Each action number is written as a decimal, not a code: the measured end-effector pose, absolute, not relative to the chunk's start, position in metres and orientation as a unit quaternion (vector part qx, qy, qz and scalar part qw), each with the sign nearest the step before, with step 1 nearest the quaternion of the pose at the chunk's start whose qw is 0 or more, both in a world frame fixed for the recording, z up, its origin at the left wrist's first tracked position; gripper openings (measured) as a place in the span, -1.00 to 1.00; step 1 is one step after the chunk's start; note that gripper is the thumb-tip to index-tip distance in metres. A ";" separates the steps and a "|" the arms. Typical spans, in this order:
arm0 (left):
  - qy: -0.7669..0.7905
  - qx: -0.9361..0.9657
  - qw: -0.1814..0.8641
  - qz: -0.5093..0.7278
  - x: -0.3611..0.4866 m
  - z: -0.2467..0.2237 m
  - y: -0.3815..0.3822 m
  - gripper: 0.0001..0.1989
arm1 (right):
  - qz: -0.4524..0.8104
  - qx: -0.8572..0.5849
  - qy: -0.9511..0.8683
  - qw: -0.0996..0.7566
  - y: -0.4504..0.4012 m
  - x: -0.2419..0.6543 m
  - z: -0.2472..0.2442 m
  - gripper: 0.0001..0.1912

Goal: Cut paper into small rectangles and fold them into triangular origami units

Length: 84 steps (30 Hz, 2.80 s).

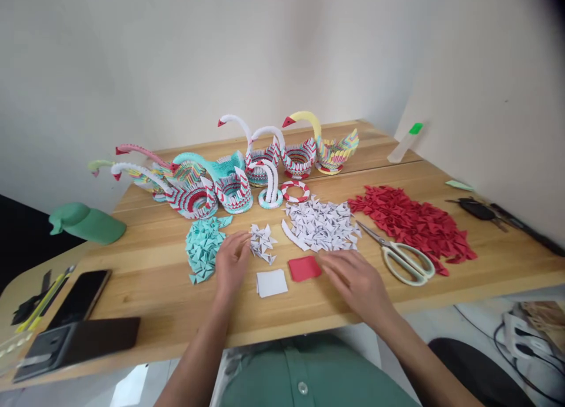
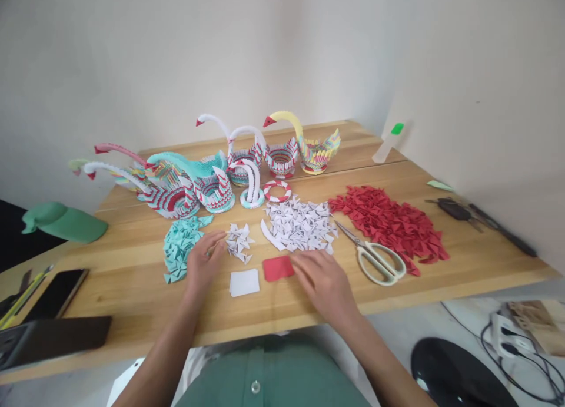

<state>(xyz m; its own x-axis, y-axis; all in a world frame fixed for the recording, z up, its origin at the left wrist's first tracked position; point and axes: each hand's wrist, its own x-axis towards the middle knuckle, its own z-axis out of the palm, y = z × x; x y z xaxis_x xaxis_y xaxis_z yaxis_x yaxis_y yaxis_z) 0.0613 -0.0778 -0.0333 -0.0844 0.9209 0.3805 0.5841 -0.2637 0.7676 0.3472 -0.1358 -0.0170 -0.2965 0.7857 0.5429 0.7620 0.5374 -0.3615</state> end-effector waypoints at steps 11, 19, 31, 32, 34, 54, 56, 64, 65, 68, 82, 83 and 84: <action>0.570 0.636 0.201 0.479 0.063 -0.033 -0.081 -0.81 | 0.079 -0.356 -0.901 0.235 -0.128 0.271 -0.028 -0.79; 0.565 0.632 0.204 0.491 0.064 -0.030 -0.081 -0.81 | 0.111 -0.346 -0.885 0.289 -0.128 0.270 -0.032 -0.87; 0.529 0.632 0.267 0.500 0.069 -0.006 -0.115 -0.83 | 0.052 -0.354 -0.867 0.346 -0.114 0.266 -0.015 -0.76; 0.530 0.631 0.266 0.500 0.068 -0.006 -0.118 -0.83 | 0.049 -0.353 -0.867 0.347 -0.115 0.265 -0.015 -0.75; 0.534 0.627 0.268 0.500 0.065 -0.007 -0.123 -0.82 | 0.047 -0.356 -0.867 0.346 -0.119 0.263 -0.017 -0.74; 0.587 0.543 0.351 0.488 0.060 -0.037 -0.144 -0.82 | 0.069 -0.332 -0.893 0.296 -0.136 0.260 -0.038 -0.77; 0.579 0.550 0.361 0.482 0.061 -0.036 -0.143 -0.82 | 0.072 -0.330 -0.897 0.284 -0.135 0.262 -0.039 -0.75; 0.579 0.554 0.359 0.478 0.062 -0.037 -0.141 -0.83 | 0.064 -0.303 -0.896 0.319 -0.130 0.262 -0.042 -0.77; 0.580 0.556 0.357 0.476 0.062 -0.036 -0.141 -0.83 | 0.063 -0.305 -0.895 0.320 -0.130 0.262 -0.042 -0.77; 0.581 0.559 0.356 0.472 0.062 -0.034 -0.140 -0.83 | 0.060 -0.308 -0.895 0.318 -0.130 0.261 -0.042 -0.77; 0.581 0.533 0.371 0.491 0.065 -0.037 -0.139 -0.78 | 0.051 -0.323 -0.841 0.431 -0.133 0.269 -0.033 -0.83; 0.581 0.534 0.371 0.490 0.065 -0.038 -0.139 -0.78 | 0.057 -0.323 -0.839 0.433 -0.134 0.270 -0.032 -0.82; 0.581 0.536 0.371 0.488 0.064 -0.039 -0.139 -0.78 | 0.062 -0.324 -0.838 0.435 -0.134 0.270 -0.031 -0.82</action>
<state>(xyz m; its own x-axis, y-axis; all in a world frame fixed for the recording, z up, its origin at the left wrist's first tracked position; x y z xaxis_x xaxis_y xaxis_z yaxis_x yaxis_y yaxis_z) 0.0643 -0.1389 -0.0393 -0.1517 0.9842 0.0918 0.2610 -0.0497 0.9641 0.2699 -0.1342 -0.0315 -0.4111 0.5966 0.6892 0.4890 0.7824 -0.3857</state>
